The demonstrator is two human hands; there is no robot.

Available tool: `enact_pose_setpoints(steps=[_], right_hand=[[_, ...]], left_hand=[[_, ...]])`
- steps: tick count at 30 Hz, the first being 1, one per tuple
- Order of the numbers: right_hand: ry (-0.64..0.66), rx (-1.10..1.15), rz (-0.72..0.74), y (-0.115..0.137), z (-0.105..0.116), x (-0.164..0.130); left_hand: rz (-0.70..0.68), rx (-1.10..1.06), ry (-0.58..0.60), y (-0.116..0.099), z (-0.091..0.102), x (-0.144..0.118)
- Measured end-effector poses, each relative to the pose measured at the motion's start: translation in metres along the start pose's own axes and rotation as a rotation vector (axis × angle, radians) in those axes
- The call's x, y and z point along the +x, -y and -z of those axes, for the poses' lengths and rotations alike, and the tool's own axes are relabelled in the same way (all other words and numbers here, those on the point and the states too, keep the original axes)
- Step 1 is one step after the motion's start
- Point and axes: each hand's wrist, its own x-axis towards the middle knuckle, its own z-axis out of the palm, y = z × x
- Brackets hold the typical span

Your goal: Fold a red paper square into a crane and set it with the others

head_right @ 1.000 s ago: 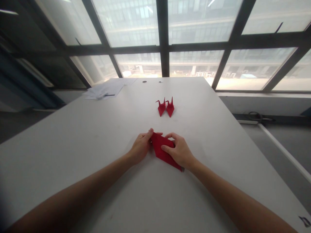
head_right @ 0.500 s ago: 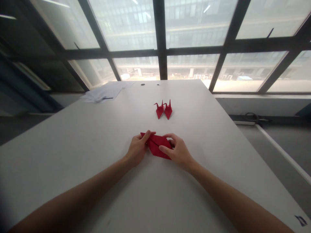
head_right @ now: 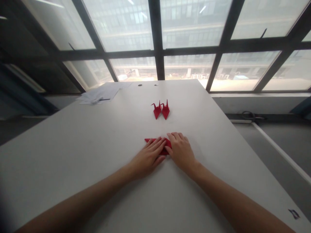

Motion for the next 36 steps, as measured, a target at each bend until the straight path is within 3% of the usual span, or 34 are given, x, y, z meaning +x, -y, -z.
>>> enact_pose_setpoints(steps=[3, 7, 12, 18, 22, 23, 25, 28, 32, 36], right_hand=[[0.018, -0.153, -0.002, 0.015, -0.001, -0.01], [0.177, -0.162, -0.053, 0.033, -0.012, -0.027], [0.303, -0.149, -0.092, 0.031, -0.021, -0.032], [0.331, -0.145, -0.069, 0.023, -0.014, -0.032], [0.34, -0.159, -0.035, 0.018, -0.01, -0.035], [0.337, -0.165, -0.033, 0.018, -0.009, -0.036], [0.325, -0.184, -0.046, 0.019, -0.008, -0.037], [0.303, -0.236, -0.09, 0.024, -0.005, -0.04], [0.249, -0.312, -0.105, 0.034, 0.003, -0.058], [0.198, -0.329, -0.038, 0.048, 0.015, -0.08]], left_hand=[[0.025, 0.077, 0.065, -0.001, -0.003, -0.001], [0.006, 0.124, 0.088, 0.0, -0.001, -0.001], [0.037, 0.198, 0.111, 0.001, -0.002, -0.004], [0.282, 0.312, 0.109, 0.007, -0.002, -0.009], [0.48, 0.361, -0.005, 0.01, 0.001, -0.006], [0.479, 0.366, -0.049, 0.009, 0.002, -0.006], [0.35, 0.345, -0.094, 0.002, 0.005, -0.005], [0.093, 0.25, -0.019, -0.009, 0.006, -0.006], [0.069, 0.165, 0.046, -0.01, 0.0, -0.009], [0.061, 0.105, 0.03, -0.005, 0.0, -0.008]])
